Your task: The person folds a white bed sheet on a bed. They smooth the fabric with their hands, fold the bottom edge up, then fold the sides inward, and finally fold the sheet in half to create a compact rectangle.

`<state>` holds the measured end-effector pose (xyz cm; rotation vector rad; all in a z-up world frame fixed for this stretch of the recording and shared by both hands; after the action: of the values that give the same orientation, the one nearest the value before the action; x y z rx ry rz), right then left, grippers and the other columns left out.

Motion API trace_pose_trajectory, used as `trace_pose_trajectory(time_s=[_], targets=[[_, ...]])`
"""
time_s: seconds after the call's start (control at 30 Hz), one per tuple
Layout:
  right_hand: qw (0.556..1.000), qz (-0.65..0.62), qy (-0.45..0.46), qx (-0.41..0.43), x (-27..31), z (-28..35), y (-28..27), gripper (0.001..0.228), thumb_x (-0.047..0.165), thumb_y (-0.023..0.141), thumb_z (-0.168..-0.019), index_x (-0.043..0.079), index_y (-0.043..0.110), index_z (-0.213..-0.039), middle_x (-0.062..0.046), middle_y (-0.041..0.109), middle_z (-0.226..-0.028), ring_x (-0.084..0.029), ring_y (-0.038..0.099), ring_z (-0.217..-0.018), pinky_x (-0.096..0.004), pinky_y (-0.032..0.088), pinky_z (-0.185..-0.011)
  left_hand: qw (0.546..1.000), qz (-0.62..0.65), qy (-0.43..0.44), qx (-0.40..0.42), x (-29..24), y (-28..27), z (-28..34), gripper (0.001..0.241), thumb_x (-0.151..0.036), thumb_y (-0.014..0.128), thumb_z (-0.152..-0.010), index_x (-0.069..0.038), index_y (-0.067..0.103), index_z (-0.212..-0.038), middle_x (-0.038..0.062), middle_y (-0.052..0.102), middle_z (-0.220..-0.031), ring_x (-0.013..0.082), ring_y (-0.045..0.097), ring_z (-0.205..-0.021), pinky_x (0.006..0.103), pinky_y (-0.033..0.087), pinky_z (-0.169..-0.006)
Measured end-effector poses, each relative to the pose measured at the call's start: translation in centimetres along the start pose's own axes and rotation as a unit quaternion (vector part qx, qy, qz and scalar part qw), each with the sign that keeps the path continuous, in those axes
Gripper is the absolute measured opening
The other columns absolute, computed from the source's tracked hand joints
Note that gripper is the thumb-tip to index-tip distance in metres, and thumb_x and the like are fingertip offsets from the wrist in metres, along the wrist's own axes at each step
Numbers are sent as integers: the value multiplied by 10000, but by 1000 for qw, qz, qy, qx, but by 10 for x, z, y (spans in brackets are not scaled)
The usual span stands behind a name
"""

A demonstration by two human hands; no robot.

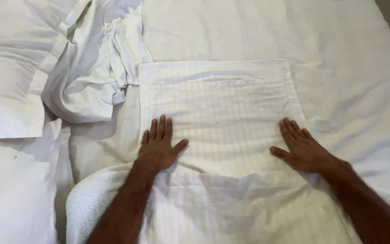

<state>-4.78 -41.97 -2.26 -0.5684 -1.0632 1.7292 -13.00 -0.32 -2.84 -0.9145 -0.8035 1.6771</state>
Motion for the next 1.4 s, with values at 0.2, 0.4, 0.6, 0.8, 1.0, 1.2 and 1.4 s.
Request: trace_pose_trajectory(time_s=[0.2, 0.4, 0.6, 0.8, 1.0, 1.2, 1.4], targets=[[998, 0, 69, -5, -17, -4, 0, 1018, 751, 278, -947, 67, -63, -1620, -128, -95, -1730, -259, -72, -1593, -455, 46, -1260, 998, 3, -52, -31, 2, -11, 1, 993, -788, 257, -950, -188, -119, -1644, 68, -165, -1733, 266, -128, -1595, 443, 11, -1278], [995, 15, 11, -99, -6, -9, -14, 982, 707, 322, -966, 41, 9, -1615, -150, -2, -1711, -287, -10, -1584, -457, 45, -1252, 995, 69, -15, -66, -9, -20, 9, 996, -736, 343, -967, -191, -133, -1652, 133, -124, -1731, 307, -79, -1591, 469, 45, -1273], [994, -12, -42, -99, 0, -29, -9, 944, 671, 311, -981, 41, 14, -1618, -158, -6, -1712, -271, -11, -1579, -452, 56, -1242, 996, 84, -28, -32, 6, -3, -15, 1052, -762, 353, -945, -141, -150, -1630, 114, -135, -1731, 271, -90, -1603, 438, 40, -1281], [996, -32, 30, -74, -21, -32, -11, 961, 691, 305, -958, 63, 10, -1623, -130, -11, -1721, -259, -12, -1587, -455, 62, -1247, 991, 107, -78, -15, 23, -10, -29, 1068, -787, 338, -944, -127, -153, -1626, 116, -160, -1728, 279, -100, -1597, 425, 51, -1278], [992, -60, 88, -60, -42, -38, -11, 1028, 738, 316, -946, 23, 18, -1622, -182, 11, -1714, -297, 18, -1586, -486, 80, -1254, 989, 99, -108, -7, 28, -27, -26, 1013, -751, 328, -942, -170, -115, -1644, 24, -83, -1750, 187, -17, -1607, 457, 81, -1287], [989, -52, 95, -99, -37, -39, -10, 1018, 726, 332, -964, -1, 27, -1608, -215, 13, -1700, -328, -7, -1584, -482, 59, -1248, 990, 39, -126, -54, 27, -23, -27, 961, -650, 398, -982, -151, -84, -1647, 72, -41, -1736, 229, -4, -1595, 477, 76, -1268], [990, -18, -61, -127, 20, -32, -30, 953, 666, 316, -977, 29, 19, -1620, -168, 24, -1707, -288, 15, -1578, -442, 58, -1247, 995, -22, 21, -95, -7, -20, -35, 822, -542, 406, -1030, -209, -21, -1649, 73, -71, -1736, 261, -51, -1593, 473, 34, -1266]])
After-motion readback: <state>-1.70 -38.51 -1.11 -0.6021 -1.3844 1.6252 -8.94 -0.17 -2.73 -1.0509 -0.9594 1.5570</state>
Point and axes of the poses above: each hand's wrist, its own z-axis away from the middle knuckle, its own y-axis out of the palm, x = y × z, the point moved 4 cm from there along -z, towards the middle knuckle
